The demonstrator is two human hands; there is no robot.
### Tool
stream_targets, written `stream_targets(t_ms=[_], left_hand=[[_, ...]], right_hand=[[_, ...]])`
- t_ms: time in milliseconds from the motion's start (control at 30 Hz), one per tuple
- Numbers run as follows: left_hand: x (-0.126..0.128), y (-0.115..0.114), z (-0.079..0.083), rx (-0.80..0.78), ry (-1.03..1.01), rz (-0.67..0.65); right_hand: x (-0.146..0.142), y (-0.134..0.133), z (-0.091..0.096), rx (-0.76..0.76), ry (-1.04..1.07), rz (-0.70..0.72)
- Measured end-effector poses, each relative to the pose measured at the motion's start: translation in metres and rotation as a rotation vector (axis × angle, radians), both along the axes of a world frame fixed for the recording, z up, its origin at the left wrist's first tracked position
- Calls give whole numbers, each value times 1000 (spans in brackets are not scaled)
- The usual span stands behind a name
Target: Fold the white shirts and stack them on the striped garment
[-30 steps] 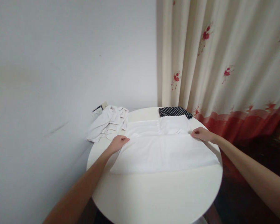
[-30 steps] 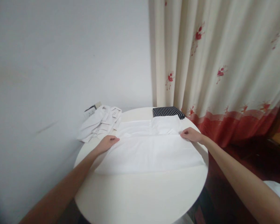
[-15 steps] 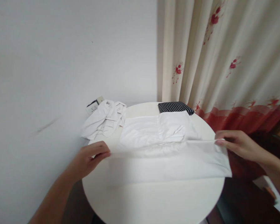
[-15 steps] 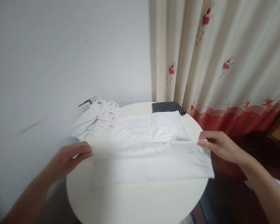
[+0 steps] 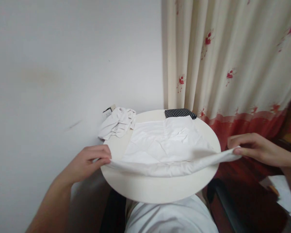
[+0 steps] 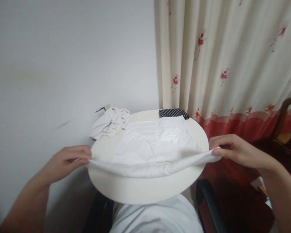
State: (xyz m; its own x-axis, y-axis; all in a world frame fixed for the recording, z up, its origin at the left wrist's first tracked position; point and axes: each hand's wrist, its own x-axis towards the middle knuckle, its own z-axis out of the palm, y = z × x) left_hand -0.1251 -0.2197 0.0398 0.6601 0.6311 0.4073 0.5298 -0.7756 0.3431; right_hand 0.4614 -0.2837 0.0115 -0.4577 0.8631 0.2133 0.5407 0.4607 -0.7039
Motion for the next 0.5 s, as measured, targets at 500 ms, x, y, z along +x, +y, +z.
stream_targets(t_ms=[500], left_hand=[[50,165,-100,-380,-239,397]], right_hand=[[-13,174,-103,-244,180,-394]])
